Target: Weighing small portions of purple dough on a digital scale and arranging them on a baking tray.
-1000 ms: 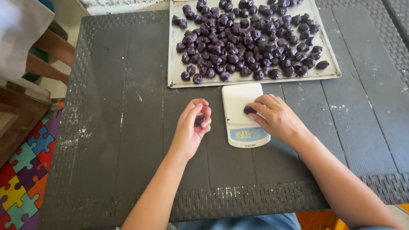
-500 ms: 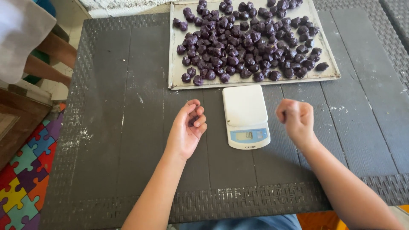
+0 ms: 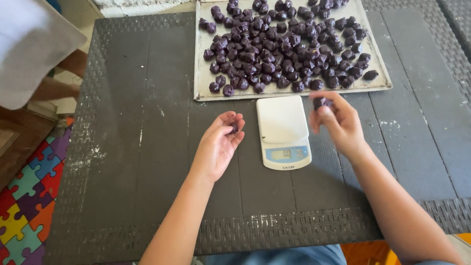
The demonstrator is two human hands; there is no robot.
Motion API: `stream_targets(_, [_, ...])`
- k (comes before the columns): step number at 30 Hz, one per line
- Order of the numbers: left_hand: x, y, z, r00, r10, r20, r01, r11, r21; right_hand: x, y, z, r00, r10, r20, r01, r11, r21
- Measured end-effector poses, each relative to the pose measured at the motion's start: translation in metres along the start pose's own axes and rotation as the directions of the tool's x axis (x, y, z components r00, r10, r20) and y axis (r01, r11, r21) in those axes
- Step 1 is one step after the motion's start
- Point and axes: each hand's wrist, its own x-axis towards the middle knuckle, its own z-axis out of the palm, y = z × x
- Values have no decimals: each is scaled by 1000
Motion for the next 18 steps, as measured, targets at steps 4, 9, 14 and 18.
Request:
stream_targets(4, [4,-6,-4,999,34,39,-33,999,-33,5,-27,10,996,75,-39,-74,997,17])
stream_targets(9, [3,-2,-6,998,55,-7,-55,998,-17,0,3,0,995,34,-94,-34,999,4])
stream_targets(14, [-2,6,-3,995,98,17,-98,994,40,-9,9,-16,951,-138,-277,32,933,-357])
stream_targets(18, [-4,7,5,994,113,10,-113,983,143,8,-20,-44,881,-364,-302,79,743,-665])
